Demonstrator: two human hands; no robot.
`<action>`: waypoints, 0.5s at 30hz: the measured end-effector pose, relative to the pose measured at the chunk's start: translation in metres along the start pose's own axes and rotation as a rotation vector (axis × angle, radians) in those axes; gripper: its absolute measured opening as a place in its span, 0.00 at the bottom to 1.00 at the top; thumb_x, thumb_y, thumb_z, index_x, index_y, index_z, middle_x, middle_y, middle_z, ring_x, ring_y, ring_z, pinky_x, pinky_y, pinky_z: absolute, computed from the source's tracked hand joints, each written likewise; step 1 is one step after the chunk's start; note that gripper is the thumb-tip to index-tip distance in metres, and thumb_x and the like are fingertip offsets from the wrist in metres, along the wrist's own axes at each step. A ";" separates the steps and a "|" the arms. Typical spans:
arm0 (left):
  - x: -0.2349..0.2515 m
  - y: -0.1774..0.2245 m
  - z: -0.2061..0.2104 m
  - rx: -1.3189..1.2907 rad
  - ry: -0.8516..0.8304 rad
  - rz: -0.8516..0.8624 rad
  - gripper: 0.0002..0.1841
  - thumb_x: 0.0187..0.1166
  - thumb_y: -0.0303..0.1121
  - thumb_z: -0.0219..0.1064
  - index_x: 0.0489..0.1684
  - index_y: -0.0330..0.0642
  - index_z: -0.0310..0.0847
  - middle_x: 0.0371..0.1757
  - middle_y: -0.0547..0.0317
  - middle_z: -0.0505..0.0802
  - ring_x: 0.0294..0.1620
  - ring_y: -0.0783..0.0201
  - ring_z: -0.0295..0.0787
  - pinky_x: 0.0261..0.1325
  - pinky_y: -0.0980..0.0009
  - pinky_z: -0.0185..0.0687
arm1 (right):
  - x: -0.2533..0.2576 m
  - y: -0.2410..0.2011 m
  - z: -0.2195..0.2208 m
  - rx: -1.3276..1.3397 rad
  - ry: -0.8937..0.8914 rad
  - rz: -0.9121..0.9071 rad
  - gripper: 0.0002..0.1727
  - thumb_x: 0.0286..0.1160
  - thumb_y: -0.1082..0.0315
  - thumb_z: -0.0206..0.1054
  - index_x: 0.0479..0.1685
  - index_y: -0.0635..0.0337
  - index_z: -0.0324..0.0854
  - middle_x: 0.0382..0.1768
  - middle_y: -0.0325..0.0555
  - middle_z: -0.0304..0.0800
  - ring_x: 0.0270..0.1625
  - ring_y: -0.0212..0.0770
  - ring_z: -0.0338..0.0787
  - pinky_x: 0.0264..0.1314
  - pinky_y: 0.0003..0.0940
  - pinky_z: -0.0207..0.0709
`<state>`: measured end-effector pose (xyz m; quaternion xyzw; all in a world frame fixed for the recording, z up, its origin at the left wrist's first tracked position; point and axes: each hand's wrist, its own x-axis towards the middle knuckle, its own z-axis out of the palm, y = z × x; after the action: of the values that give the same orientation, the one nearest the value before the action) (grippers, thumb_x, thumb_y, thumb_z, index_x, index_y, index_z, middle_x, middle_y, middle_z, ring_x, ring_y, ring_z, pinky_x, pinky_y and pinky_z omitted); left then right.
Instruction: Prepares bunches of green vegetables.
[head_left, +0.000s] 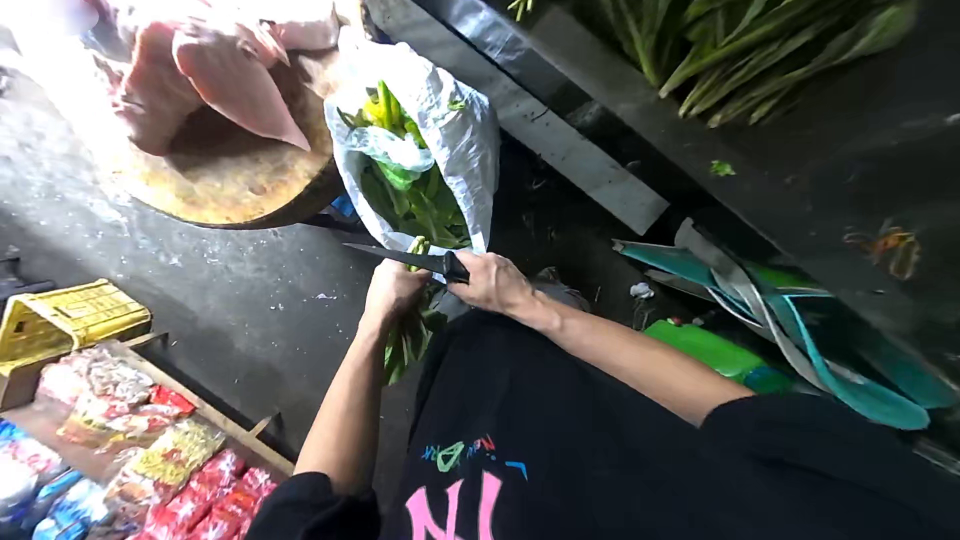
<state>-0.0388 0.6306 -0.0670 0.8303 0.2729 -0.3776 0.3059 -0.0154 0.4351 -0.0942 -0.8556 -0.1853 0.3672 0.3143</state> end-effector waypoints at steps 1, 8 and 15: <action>0.001 -0.006 -0.003 -0.004 -0.005 0.005 0.18 0.76 0.50 0.72 0.28 0.43 0.87 0.25 0.50 0.90 0.28 0.50 0.88 0.36 0.42 0.81 | 0.006 -0.005 0.003 0.001 -0.007 -0.023 0.23 0.73 0.47 0.71 0.52 0.58 0.85 0.34 0.53 0.92 0.41 0.57 0.94 0.43 0.62 0.84; 0.005 -0.028 -0.035 -0.185 -0.018 0.079 0.12 0.79 0.43 0.68 0.35 0.43 0.85 0.22 0.55 0.88 0.20 0.59 0.85 0.29 0.55 0.82 | 0.006 0.085 0.005 0.140 -0.216 0.443 0.22 0.85 0.52 0.60 0.50 0.66 0.86 0.48 0.65 0.90 0.55 0.63 0.89 0.58 0.68 0.77; 0.016 -0.016 -0.041 -0.201 -0.018 0.302 0.13 0.74 0.39 0.72 0.45 0.37 0.87 0.31 0.54 0.91 0.30 0.61 0.89 0.38 0.55 0.89 | -0.069 0.124 -0.033 0.219 -0.100 0.534 0.26 0.81 0.50 0.64 0.60 0.66 0.85 0.56 0.66 0.89 0.62 0.63 0.88 0.66 0.67 0.75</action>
<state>-0.0218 0.6745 -0.0630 0.8237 0.1786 -0.3058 0.4429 -0.0257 0.2926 -0.1244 -0.8159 0.0718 0.4966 0.2874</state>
